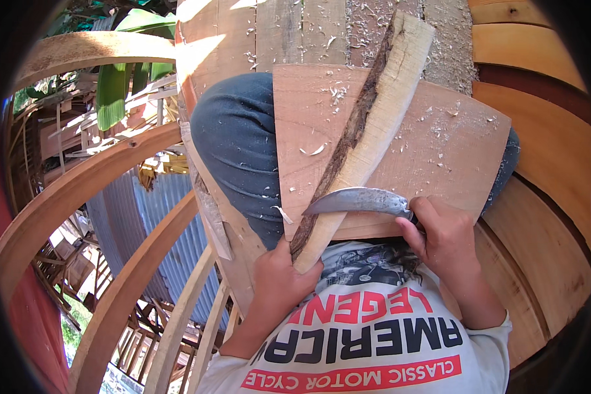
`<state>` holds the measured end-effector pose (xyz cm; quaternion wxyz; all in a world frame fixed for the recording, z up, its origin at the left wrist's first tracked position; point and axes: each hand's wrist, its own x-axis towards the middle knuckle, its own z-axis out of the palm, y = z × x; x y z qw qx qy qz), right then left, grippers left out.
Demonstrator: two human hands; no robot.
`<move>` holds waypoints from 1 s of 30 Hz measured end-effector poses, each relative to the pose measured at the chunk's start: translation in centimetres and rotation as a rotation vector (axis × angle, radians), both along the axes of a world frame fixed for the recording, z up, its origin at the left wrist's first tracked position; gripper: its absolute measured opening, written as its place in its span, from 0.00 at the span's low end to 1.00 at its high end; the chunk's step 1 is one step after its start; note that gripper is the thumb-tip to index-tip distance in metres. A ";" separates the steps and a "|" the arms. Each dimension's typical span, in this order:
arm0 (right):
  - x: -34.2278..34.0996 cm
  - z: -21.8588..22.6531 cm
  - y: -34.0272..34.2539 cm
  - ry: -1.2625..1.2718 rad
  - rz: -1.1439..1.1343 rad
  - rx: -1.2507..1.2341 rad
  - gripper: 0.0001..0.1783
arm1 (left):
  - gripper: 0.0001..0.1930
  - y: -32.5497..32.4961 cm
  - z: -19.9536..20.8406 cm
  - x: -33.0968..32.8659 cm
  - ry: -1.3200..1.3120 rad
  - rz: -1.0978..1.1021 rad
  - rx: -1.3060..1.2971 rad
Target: The person sits on a wooden floor and uses a curved knife to shave and shape a long piece of wood. They hold the wood on their lap and repeatedly scrape the surface with the blade, removing thin shavings to smooth and refine the wood's shape.
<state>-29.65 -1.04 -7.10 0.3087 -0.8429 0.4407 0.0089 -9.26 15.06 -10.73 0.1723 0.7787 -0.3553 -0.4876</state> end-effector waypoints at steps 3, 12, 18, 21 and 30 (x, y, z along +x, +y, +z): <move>-1.0 -0.8 -1.3 0.045 -0.038 -0.079 0.12 | 0.12 0.4 -0.3 -0.2 -0.009 0.004 -0.032; -0.2 -0.6 0.5 0.042 0.072 0.021 0.16 | 0.15 -0.1 -0.1 -0.1 -0.052 -0.020 -0.059; -0.4 -1.2 0.1 0.053 0.056 -0.069 0.17 | 0.17 -0.1 -0.3 -0.1 -0.111 -0.061 -0.156; -1.0 -1.6 -1.3 0.047 -0.015 -0.182 0.16 | 0.14 -0.3 0.0 -0.1 -0.067 -0.020 -0.076; -3.1 0.1 -4.7 0.036 -0.427 -0.092 0.17 | 0.10 -0.4 0.3 -0.4 -0.006 0.040 -0.001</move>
